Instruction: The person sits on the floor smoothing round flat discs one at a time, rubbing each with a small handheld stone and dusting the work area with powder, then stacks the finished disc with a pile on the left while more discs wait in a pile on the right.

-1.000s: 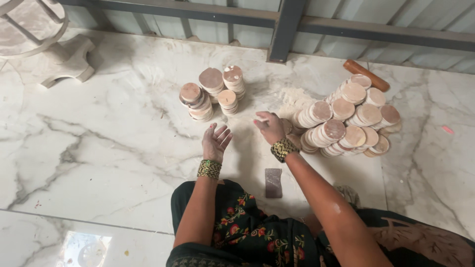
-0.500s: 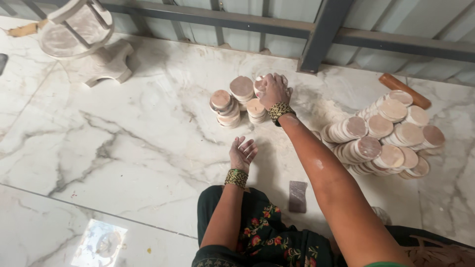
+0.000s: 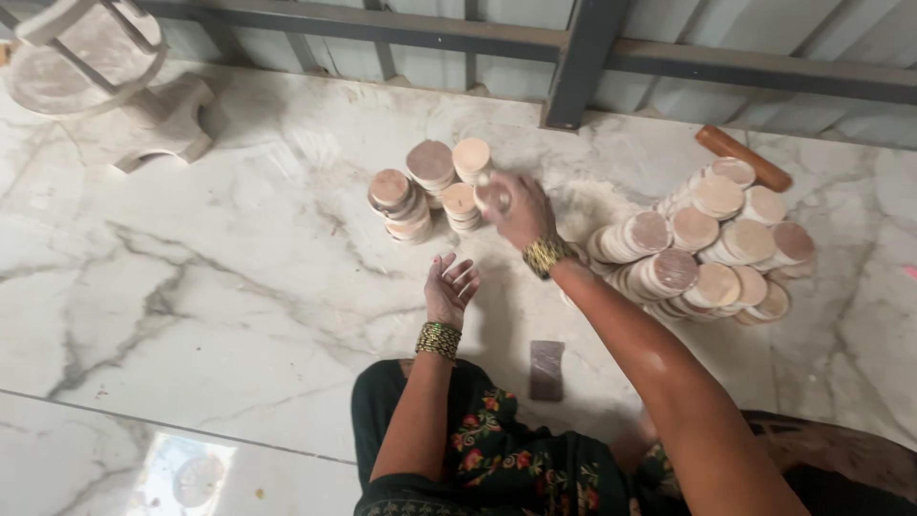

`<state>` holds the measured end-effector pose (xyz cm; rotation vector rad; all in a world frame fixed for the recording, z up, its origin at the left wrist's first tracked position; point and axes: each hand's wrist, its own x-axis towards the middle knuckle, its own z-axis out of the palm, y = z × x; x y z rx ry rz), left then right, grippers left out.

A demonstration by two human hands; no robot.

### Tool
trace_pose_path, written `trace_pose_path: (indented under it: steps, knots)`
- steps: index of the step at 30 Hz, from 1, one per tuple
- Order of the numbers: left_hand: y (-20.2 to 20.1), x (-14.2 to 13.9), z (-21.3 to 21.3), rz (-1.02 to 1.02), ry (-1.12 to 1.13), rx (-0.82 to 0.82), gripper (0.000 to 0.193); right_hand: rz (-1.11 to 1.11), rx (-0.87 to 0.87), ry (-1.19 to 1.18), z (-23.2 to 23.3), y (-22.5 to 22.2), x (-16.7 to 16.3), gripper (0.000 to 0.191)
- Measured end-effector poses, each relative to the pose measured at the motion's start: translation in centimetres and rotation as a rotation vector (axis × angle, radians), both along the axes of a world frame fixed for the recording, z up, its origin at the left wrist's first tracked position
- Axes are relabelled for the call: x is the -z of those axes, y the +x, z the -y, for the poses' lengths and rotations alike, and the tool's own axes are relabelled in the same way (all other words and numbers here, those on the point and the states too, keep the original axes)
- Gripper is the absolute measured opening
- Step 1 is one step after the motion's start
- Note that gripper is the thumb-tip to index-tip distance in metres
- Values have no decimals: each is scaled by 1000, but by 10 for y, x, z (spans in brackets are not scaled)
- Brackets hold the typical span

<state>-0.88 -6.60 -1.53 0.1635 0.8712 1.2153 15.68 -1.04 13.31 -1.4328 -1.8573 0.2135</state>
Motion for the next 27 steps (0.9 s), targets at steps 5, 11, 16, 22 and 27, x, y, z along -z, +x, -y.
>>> trace_pose_path:
  steps: [5, 11, 16, 22, 27]
  knots:
    - [36, -6, 14, -233, 83, 221, 51, 7, -138, -271, 70, 41, 34, 45]
    - [72, -17, 51, -350, 147, 341, 50, 82, -280, -301, 128, 57, 57, 65]
    - [74, -11, 63, -288, 222, 323, 36, -341, -339, -470, 116, 69, 59, 41]
    - [72, 25, 57, -113, 244, 188, 32, -385, 76, -531, 125, 13, 81, 39]
    - [68, 35, 58, 408, 102, 191, 33, -151, 60, 59, 165, -34, 93, 26]
